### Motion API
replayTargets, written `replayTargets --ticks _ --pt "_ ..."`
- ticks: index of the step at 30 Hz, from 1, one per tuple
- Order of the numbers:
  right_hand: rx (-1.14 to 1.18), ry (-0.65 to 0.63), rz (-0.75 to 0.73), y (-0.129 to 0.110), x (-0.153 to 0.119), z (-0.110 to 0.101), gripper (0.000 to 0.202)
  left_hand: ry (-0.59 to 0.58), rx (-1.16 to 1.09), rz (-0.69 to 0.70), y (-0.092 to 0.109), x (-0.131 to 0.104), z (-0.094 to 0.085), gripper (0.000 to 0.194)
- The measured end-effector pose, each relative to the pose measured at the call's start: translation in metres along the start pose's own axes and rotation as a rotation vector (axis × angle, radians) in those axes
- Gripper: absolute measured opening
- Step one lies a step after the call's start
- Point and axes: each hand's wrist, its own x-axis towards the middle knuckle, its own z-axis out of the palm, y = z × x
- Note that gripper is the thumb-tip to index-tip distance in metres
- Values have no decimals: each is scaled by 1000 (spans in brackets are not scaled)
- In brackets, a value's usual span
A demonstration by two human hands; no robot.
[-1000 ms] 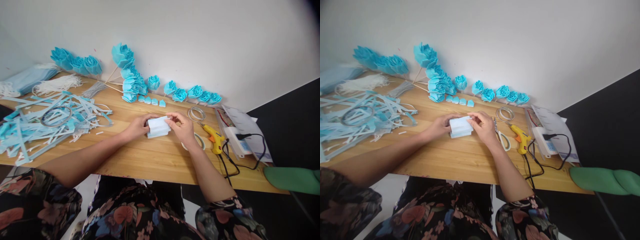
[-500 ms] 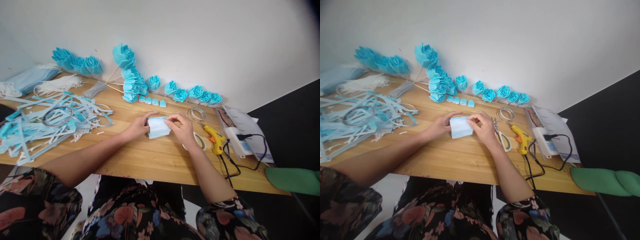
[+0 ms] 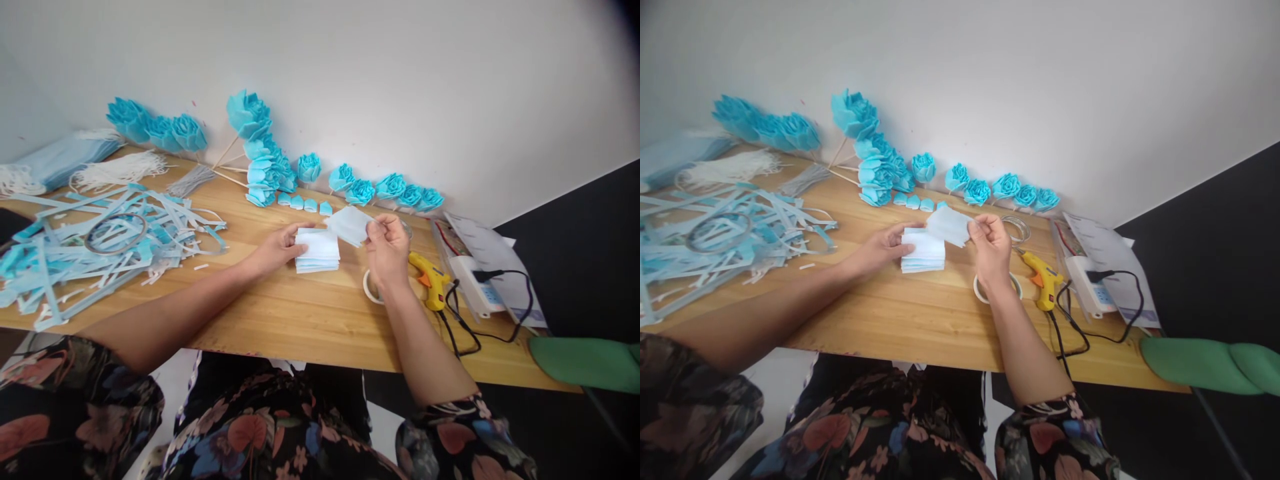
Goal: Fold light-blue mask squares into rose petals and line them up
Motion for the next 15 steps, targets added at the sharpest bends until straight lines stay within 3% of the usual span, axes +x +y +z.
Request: replayTargets --ticks 4,7,9,15 --pt "50 -328 171 -6 -4 -5 48 32 59 -4 0 1 -1 57" --pt "-46 -551 219 -8 -11 -2 41 38 87 -3 -2 2 -1 58" --pt "-145 -563 164 -7 -15 3 31 39 66 4 -3 3 -1 57" --pt "-327 -379 -70 0 -15 9 16 5 44 41 -5 3 1 53"
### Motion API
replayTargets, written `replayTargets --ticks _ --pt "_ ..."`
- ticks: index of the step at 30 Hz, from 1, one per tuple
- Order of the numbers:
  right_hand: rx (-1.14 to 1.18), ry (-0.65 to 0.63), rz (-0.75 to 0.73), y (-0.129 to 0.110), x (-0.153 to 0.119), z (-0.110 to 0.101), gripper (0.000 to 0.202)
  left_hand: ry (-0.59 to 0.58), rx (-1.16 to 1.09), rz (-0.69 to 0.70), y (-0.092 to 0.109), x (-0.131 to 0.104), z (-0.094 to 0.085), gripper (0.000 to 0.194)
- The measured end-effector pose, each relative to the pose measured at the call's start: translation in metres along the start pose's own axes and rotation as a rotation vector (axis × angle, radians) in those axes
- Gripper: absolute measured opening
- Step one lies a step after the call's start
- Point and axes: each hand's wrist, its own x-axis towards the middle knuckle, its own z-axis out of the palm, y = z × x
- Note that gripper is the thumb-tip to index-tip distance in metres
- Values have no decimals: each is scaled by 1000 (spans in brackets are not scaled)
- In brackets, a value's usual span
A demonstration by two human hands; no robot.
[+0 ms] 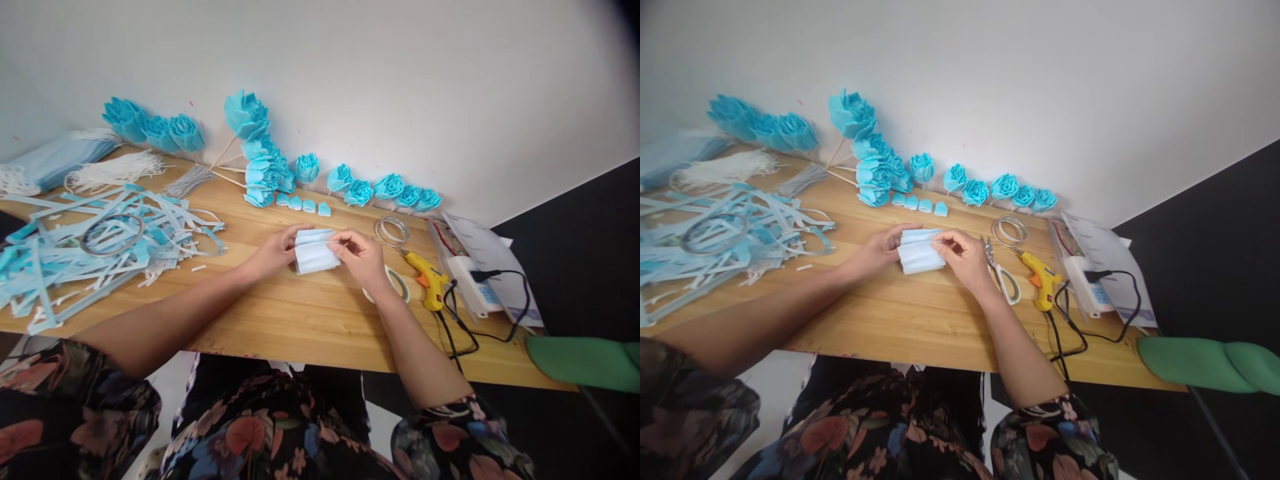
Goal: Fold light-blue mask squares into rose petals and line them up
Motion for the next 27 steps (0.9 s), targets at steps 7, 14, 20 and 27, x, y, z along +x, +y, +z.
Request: replayTargets --ticks 7,14,20,27 --pt "-41 31 -15 4 2 -2 23 4 35 23 3 -2 1 47" --pt "-70 17 -6 6 3 -1 22 -22 53 46 1 0 0 45" --pt "-136 45 -103 5 3 -1 7 -68 59 65 -1 0 -1 47" --pt "-232 76 -343 0 2 -1 9 -37 76 64 -4 2 -2 52"
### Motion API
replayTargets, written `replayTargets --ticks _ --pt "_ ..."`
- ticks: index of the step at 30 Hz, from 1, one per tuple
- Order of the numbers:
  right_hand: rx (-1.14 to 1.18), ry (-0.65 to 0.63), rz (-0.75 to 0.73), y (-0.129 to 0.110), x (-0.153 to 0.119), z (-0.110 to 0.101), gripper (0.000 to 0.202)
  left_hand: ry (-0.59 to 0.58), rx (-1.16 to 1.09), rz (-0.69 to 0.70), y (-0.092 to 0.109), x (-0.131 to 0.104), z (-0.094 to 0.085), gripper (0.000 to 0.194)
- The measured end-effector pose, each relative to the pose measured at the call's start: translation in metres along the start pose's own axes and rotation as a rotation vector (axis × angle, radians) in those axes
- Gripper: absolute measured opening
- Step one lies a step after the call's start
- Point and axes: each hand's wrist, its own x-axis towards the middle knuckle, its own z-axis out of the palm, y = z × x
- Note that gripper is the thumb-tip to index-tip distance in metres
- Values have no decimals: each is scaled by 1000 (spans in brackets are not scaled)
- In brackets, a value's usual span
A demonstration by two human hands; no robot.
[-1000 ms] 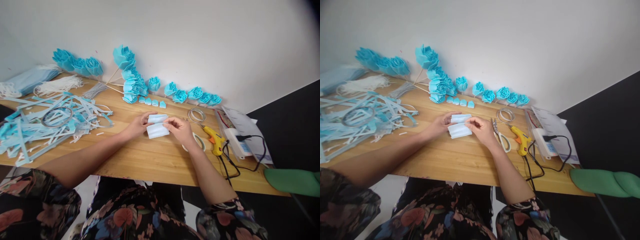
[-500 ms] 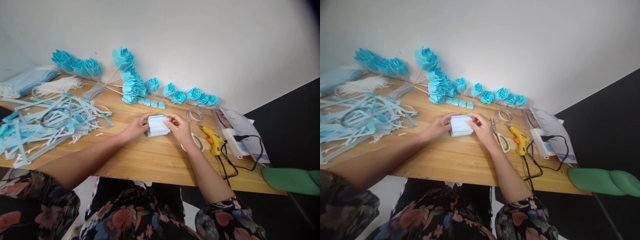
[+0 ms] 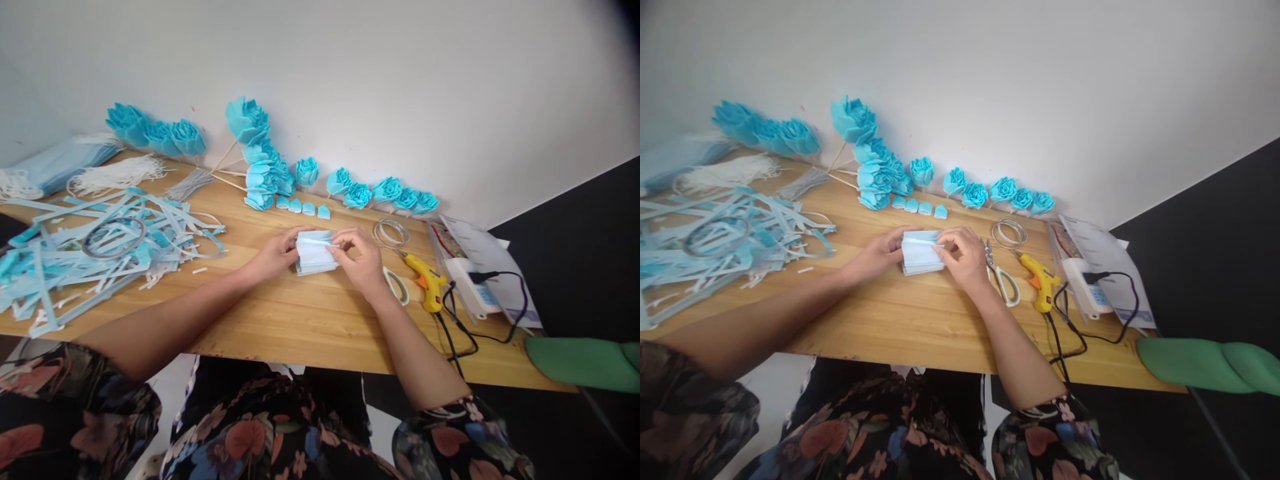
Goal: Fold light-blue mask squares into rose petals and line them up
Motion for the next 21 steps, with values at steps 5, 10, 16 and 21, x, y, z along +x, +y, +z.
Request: replayTargets --ticks 5,10,16,21 --pt "-63 28 -104 -4 2 -2 11 31 18 -11 3 -1 0 51" --pt "-141 52 -145 -6 4 -3 8 26 -24 1 6 -1 1 50" --pt "-32 -1 -71 -5 -1 0 11 48 -121 -64 9 -3 2 58" --pt "54 13 186 -3 -5 3 6 29 -256 -165 10 -4 3 64"
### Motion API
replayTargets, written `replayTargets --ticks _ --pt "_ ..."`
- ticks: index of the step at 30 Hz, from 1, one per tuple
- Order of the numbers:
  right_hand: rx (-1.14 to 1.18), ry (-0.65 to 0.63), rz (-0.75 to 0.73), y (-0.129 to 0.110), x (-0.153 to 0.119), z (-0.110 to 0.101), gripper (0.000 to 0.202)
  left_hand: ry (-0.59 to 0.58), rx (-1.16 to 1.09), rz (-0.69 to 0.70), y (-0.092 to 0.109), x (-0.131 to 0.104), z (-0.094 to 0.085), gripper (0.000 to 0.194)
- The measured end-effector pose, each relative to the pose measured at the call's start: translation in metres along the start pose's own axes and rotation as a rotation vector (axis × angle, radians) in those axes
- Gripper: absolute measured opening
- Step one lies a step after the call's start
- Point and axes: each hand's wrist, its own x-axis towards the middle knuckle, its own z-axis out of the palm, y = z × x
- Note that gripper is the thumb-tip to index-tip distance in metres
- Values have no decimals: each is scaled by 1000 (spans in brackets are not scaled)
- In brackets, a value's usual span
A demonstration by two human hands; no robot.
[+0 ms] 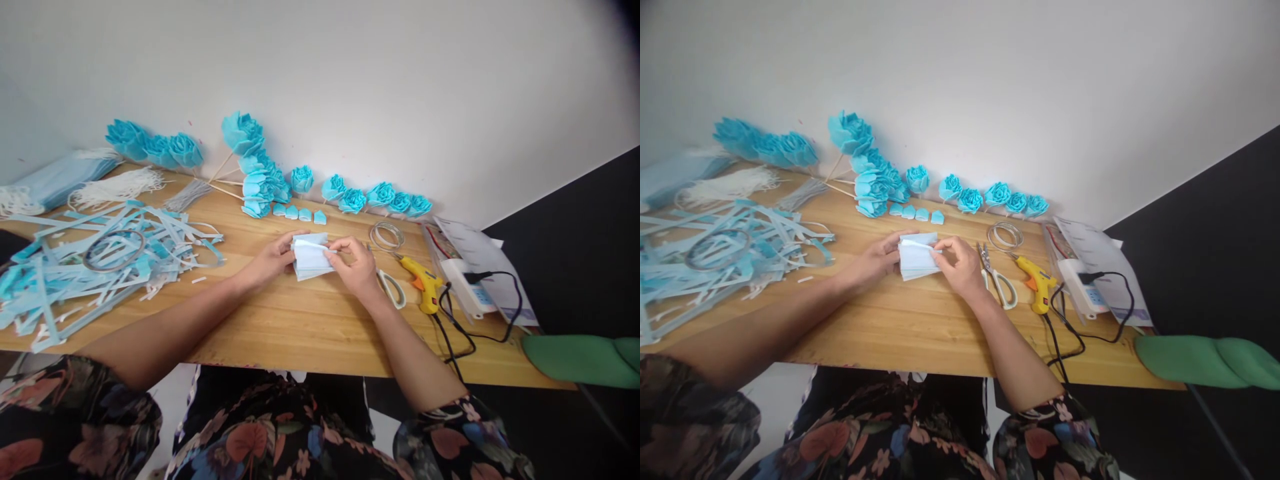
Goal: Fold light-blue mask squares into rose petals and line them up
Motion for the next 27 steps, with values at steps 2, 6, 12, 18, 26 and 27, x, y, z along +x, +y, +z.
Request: replayTargets --ticks 2,6,12,18,26,27 --pt "75 17 114 1 0 0 11 -8 -23 10 -2 1 0 63" --pt "312 87 309 4 5 -2 21 0 -22 18 -6 3 -3 59" --pt "745 96 372 7 13 -26 33 55 50 5 -2 1 -5 60" --pt "695 -308 471 -1 7 -26 32 22 135 59 1 1 -3 56" --pt "362 -258 384 12 5 -8 33 -32 174 55 0 2 -5 60" --pt "353 -260 376 12 5 -8 32 -35 159 43 0 0 -5 61"
